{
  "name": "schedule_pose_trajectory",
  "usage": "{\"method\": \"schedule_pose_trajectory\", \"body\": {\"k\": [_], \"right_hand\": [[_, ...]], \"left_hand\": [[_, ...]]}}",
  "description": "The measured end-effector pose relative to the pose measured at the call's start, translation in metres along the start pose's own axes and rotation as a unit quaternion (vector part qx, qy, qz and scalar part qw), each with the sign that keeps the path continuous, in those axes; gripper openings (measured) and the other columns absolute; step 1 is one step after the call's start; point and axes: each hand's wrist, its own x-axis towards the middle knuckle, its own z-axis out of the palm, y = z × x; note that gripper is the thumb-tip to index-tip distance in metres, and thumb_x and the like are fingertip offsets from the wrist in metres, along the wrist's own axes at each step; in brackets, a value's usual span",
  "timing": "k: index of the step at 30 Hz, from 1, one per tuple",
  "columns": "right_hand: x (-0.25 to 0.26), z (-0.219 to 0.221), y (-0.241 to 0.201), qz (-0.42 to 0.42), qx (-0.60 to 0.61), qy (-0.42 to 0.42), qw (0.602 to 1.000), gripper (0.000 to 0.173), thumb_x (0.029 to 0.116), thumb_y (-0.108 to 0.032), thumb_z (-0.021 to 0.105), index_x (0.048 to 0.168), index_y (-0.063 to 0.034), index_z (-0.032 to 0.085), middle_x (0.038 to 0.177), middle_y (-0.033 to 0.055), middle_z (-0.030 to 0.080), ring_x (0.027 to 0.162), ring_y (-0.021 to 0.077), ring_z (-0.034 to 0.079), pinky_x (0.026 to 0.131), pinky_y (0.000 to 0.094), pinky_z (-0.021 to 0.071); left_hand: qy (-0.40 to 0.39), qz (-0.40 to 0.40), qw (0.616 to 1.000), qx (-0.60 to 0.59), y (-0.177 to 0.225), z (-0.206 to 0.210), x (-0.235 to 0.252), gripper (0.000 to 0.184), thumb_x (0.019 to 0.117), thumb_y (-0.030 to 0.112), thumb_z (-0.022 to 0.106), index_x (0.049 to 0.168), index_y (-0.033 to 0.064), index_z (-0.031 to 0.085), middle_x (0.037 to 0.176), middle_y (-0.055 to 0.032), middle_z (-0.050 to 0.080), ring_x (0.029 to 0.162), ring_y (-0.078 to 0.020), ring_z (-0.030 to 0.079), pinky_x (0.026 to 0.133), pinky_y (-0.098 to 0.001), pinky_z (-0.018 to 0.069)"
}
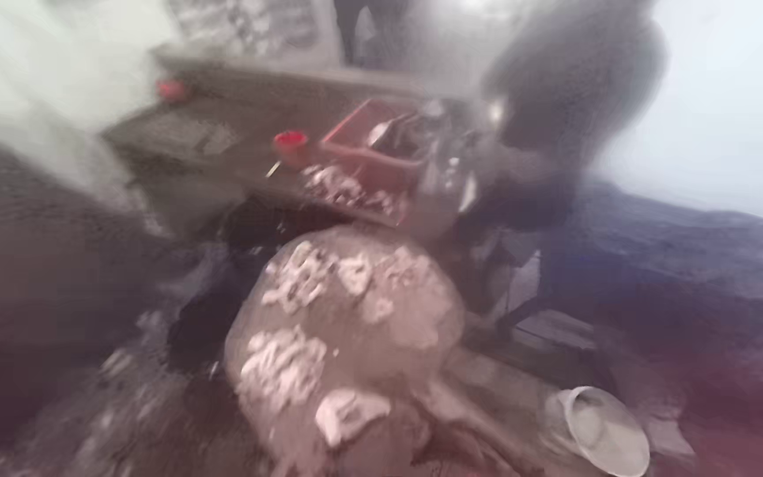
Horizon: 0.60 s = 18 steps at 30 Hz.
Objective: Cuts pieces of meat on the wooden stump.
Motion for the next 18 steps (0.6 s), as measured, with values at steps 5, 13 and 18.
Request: {"method": "schedule_pose_trajectory", "body": {"k": [5, 13, 18], "right_hand": [[0.038, 0.029, 0.039, 0.007, -0.082, 0.042, 0.996, 0.065, 0.1041, -0.056, 0.046, 0.141, -0.0034, 0.057, 0.123, 0.0214, 0.069, 0.114, 0.0341, 0.068, 0.102, 0.0555, 0.0519], [0.023, 0.016, 0.028, -0.006, -0.113, 0.016, 0.993, 0.058, 0.1050, -0.047, 0.052, 0.150, -0.0107, 0.048, 0.125, 0.0205, 0.068, 0.111, 0.0336, 0.068, 0.100, 0.0553, 0.0524], [0.019, 0.030, 0.022, 0.005, -0.192, 0.031, 0.981, 0.057, 0.1058, -0.048, 0.049, 0.146, -0.0077, 0.051, 0.120, 0.0199, 0.070, 0.109, 0.0352, 0.070, 0.097, 0.0566, 0.0541]], "left_hand": [[0.059, -0.204, 0.970, -0.118, -0.112, 0.040, 0.020, 0.056, 0.1026, 0.036, 0.062, 0.152, 0.0145, 0.046, 0.134, -0.0164, 0.063, 0.117, -0.0277, 0.066, 0.102, -0.0504, 0.0531], [0.221, -0.207, 0.948, -0.094, -0.096, 0.085, 0.055, 0.080, 0.0865, 0.042, 0.079, 0.151, 0.0116, 0.042, 0.133, -0.0166, 0.062, 0.114, -0.0288, 0.066, 0.097, -0.0506, 0.0563], [0.244, -0.204, 0.948, 0.012, -0.092, 0.100, 0.046, 0.053, 0.0963, 0.037, 0.062, 0.141, 0.0096, 0.057, 0.140, -0.0174, 0.059, 0.122, -0.0323, 0.063, 0.102, -0.0523, 0.0525]]}}
